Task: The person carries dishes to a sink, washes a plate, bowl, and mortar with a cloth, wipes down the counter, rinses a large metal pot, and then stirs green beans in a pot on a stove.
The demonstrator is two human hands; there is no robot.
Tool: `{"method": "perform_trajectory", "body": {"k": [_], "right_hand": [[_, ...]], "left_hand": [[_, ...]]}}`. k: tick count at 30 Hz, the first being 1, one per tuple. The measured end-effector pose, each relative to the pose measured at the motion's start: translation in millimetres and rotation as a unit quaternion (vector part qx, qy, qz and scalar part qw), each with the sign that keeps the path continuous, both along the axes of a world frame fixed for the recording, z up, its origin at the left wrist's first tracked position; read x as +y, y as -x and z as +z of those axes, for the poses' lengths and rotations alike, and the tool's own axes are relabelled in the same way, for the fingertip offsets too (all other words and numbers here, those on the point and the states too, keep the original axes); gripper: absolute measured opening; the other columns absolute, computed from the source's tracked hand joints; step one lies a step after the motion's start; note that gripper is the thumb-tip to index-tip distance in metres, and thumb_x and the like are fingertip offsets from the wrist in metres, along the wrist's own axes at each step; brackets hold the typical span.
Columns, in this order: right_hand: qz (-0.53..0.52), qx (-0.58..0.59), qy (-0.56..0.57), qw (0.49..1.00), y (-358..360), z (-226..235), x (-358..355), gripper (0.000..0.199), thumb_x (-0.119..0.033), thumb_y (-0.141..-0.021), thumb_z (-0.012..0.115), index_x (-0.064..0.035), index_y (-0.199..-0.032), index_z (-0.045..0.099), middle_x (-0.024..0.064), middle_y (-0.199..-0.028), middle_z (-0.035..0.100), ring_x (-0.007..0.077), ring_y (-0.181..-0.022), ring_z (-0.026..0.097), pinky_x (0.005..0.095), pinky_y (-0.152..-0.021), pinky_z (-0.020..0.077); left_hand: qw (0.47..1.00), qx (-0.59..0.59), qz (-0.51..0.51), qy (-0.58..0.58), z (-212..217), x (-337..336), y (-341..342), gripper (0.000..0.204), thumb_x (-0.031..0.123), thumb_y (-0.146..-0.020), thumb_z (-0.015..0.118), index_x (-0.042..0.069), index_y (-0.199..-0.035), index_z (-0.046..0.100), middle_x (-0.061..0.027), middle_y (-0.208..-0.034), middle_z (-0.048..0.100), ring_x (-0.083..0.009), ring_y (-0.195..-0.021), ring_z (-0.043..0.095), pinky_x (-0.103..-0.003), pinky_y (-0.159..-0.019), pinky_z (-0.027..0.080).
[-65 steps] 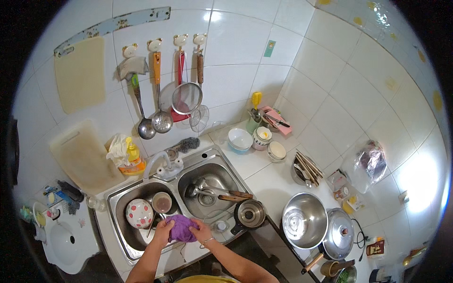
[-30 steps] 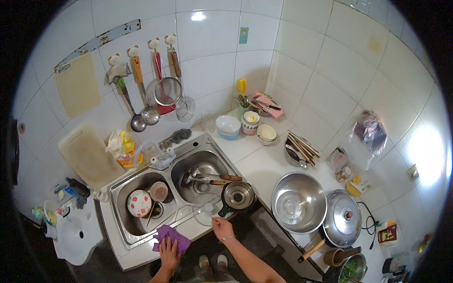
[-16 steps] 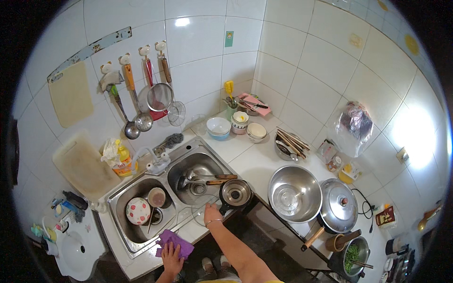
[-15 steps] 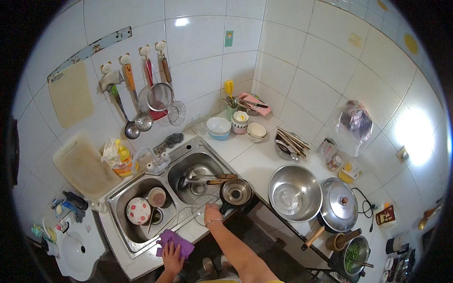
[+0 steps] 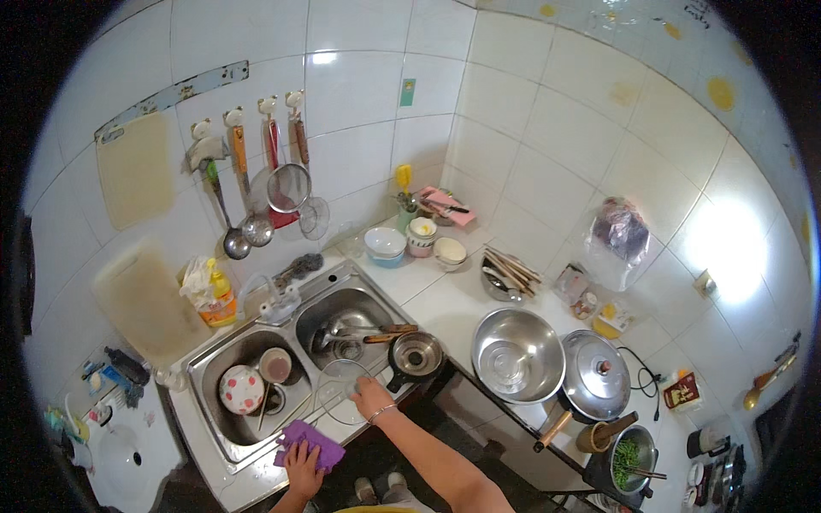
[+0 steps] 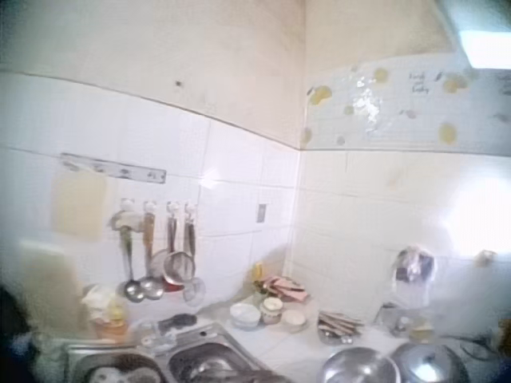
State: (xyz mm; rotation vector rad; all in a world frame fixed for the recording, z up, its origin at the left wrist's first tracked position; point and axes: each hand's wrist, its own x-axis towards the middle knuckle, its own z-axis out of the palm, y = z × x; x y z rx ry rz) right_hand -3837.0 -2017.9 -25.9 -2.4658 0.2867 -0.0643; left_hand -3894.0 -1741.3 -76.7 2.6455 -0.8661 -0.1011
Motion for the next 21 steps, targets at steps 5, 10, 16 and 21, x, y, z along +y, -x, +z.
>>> {"method": "perform_trajectory", "body": {"k": [5,10,16,21], "right_hand": [[0.002,-0.044,-0.016,0.999,4,59,-35,0.043,-0.023,-0.077,0.058,0.0037,-0.109,0.049,0.0220,-0.105,0.052,0.0340,-0.101,0.048,0.0383,-0.087,0.0390],[-0.081,-0.110,-0.113,0.984,35,75,-77,0.038,-0.021,-0.076,0.060,0.0022,-0.105,0.051,0.0195,-0.095,0.055,0.0337,-0.091,0.052,0.0388,-0.079,0.0426],[-0.259,-0.123,-0.079,0.955,93,100,-173,0.036,-0.015,-0.068,0.068,-0.0004,-0.099,0.057,0.0166,-0.081,0.059,0.0248,-0.068,0.059,0.0317,-0.061,0.0470],[-0.362,-0.104,0.017,0.926,142,92,-280,0.038,-0.021,-0.068,0.066,0.0001,-0.098,0.058,0.0200,-0.088,0.058,0.0302,-0.077,0.058,0.0358,-0.069,0.0460]], "left_hand": [[1.000,0.001,0.010,0.023,-8,-10,3,0.054,0.016,-0.062,0.063,0.013,-0.114,0.051,-0.0173,-0.125,0.037,-0.0401,-0.118,0.027,-0.053,-0.093,0.021],[0.998,-0.046,-0.034,0.019,-1,-28,-5,0.046,0.019,-0.067,0.060,0.012,-0.112,0.052,-0.0169,-0.123,0.039,-0.0397,-0.114,0.032,-0.053,-0.090,0.025],[0.999,0.004,-0.017,0.050,1,-81,-21,0.050,0.014,-0.062,0.063,0.014,-0.111,0.053,-0.0177,-0.125,0.037,-0.0415,-0.117,0.028,-0.054,-0.091,0.022],[1.000,0.007,0.001,0.027,-15,-122,-32,0.051,0.015,-0.061,0.064,0.013,-0.111,0.053,-0.0169,-0.124,0.037,-0.0401,-0.117,0.028,-0.054,-0.092,0.022]]}}
